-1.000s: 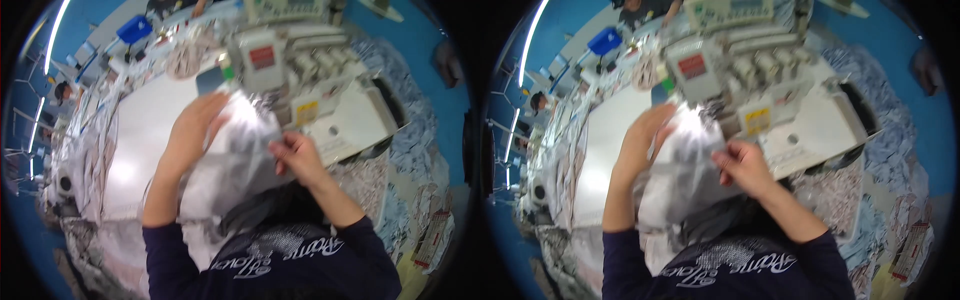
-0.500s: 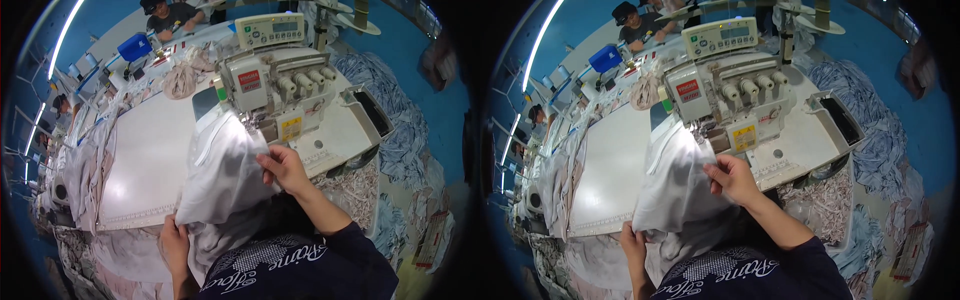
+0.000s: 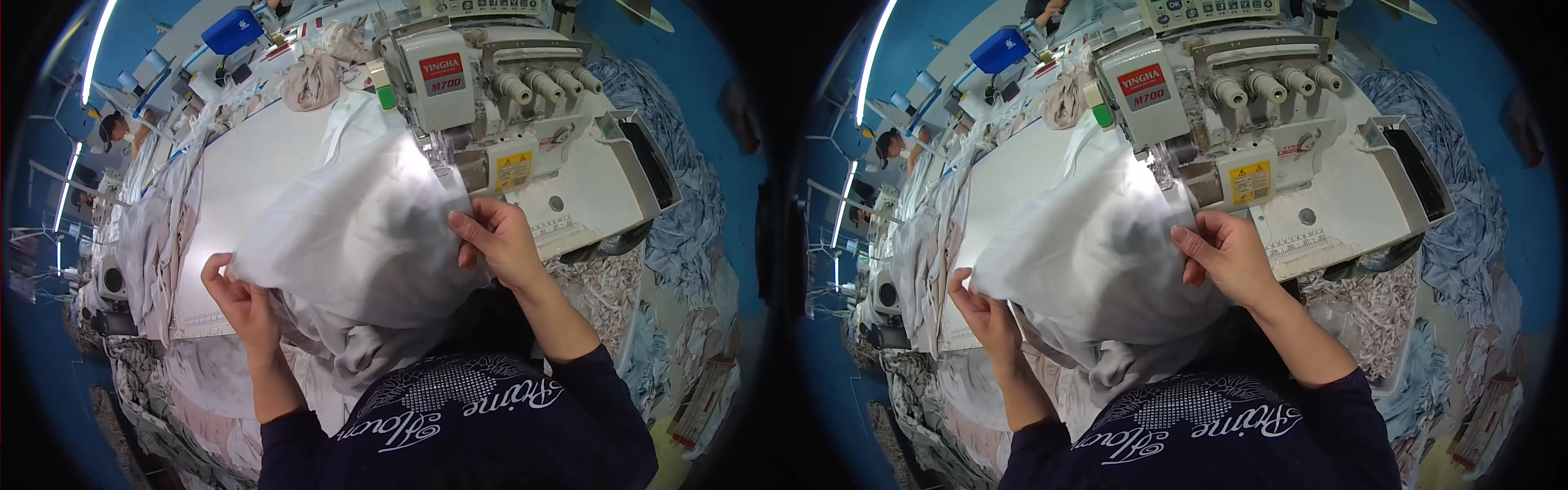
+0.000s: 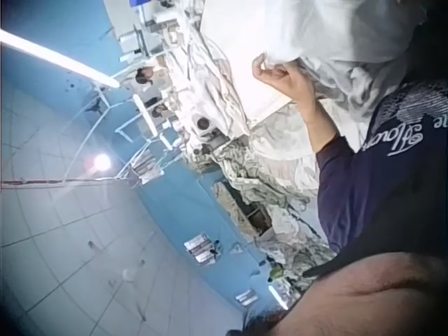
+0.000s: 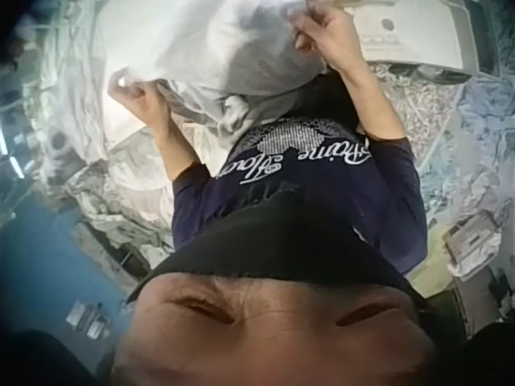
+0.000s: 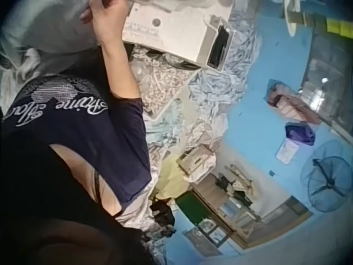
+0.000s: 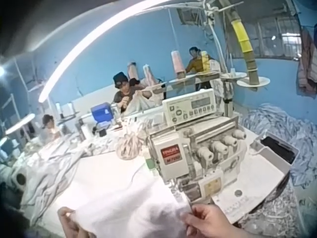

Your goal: Sewing pieces of white fabric together using an industrial sewing machine to create pillow casings.

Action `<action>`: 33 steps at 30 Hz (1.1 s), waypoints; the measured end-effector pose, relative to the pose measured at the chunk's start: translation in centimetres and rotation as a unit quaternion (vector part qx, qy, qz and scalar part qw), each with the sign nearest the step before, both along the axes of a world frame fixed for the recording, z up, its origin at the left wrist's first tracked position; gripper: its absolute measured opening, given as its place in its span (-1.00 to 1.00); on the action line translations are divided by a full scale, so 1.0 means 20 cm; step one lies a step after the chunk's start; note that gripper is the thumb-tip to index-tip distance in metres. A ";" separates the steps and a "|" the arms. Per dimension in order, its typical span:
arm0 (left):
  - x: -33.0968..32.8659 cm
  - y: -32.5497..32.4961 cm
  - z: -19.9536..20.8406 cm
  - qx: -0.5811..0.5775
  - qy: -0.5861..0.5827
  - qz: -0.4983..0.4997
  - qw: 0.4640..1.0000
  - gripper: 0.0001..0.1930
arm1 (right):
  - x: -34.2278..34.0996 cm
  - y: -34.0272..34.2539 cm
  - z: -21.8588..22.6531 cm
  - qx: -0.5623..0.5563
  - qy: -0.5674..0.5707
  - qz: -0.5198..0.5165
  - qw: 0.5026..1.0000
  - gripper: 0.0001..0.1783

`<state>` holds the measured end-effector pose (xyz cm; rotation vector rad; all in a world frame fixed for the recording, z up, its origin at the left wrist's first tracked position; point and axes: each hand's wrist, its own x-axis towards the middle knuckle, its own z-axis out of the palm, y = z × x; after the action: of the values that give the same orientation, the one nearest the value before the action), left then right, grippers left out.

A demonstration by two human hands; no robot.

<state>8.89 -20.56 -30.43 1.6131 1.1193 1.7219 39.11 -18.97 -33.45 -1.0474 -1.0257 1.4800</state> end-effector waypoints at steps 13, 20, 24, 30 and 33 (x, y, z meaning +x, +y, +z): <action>-0.02 0.31 0.27 0.046 0.048 0.032 0.997 -0.89 | 0.01 0.00 0.00 0.021 -0.002 0.002 1.000 -0.75; 0.01 0.49 0.42 0.145 0.084 0.066 0.984 -0.85 | 0.00 0.00 0.00 0.012 0.003 -0.004 1.000 -0.75; 0.02 0.58 0.52 0.146 0.037 0.039 0.988 -0.85 | 0.00 0.00 0.00 0.020 0.003 -0.005 1.000 -0.76; 0.02 0.71 0.69 0.174 0.046 0.046 0.983 -0.85 | 0.01 0.00 0.00 0.015 -0.014 0.006 1.000 -0.68; -0.01 0.77 0.76 0.185 0.044 0.041 0.981 -0.85 | 0.01 0.00 0.01 0.014 -0.016 0.012 1.000 -0.68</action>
<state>8.73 -5.09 -15.19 1.9021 0.9567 2.0235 39.21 -18.89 -33.24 -1.0446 -1.0822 1.4685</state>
